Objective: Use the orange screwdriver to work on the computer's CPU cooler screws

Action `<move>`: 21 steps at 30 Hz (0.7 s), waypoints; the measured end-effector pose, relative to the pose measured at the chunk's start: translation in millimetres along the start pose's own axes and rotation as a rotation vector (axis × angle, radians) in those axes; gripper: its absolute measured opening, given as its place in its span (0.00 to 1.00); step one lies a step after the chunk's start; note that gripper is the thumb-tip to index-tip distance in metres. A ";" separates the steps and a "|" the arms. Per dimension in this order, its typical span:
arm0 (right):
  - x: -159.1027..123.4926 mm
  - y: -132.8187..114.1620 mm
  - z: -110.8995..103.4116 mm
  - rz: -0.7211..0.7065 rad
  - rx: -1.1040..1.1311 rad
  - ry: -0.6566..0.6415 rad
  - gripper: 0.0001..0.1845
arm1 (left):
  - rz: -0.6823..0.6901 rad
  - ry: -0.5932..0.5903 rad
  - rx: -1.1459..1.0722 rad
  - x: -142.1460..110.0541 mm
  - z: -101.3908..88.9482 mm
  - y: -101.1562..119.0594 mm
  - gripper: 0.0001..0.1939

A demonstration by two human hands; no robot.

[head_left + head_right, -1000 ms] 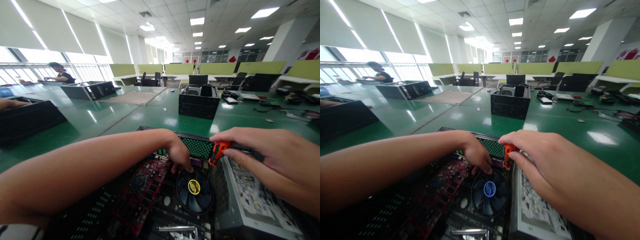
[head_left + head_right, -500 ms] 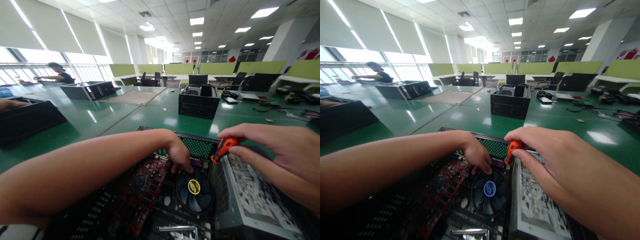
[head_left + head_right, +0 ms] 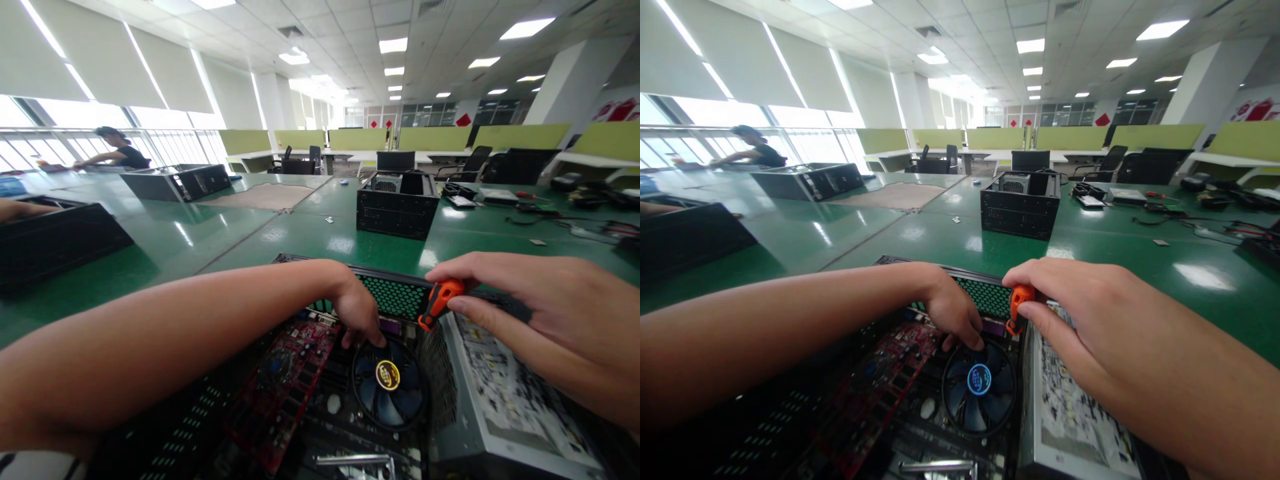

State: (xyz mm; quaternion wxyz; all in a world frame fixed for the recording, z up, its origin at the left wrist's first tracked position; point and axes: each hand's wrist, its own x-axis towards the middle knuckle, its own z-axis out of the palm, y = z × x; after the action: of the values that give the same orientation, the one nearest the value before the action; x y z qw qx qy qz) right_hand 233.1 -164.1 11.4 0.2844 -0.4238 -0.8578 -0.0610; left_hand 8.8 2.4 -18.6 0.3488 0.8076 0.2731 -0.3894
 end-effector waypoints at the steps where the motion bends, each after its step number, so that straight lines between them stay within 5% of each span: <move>1: 0.4 0.3 0.7 -0.004 0.010 -0.016 0.18 | 0.002 -0.001 -0.001 0.3 0.1 -0.3 0.19; 9: -3.8 2.8 11.2 0.095 0.047 0.005 0.16 | -0.004 -0.012 -0.006 -1.0 -0.1 3.0 0.20; 21: 5.5 0.5 2.9 0.011 0.011 -0.050 0.24 | -0.025 -0.006 -0.021 0.0 -0.7 -1.1 0.16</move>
State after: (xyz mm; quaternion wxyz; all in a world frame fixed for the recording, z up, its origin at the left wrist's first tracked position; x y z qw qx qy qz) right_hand 229.5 -159.0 11.9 0.2657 -0.4283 -0.8626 -0.0440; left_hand 8.3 3.6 -18.7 0.3532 0.7990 0.2864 -0.3934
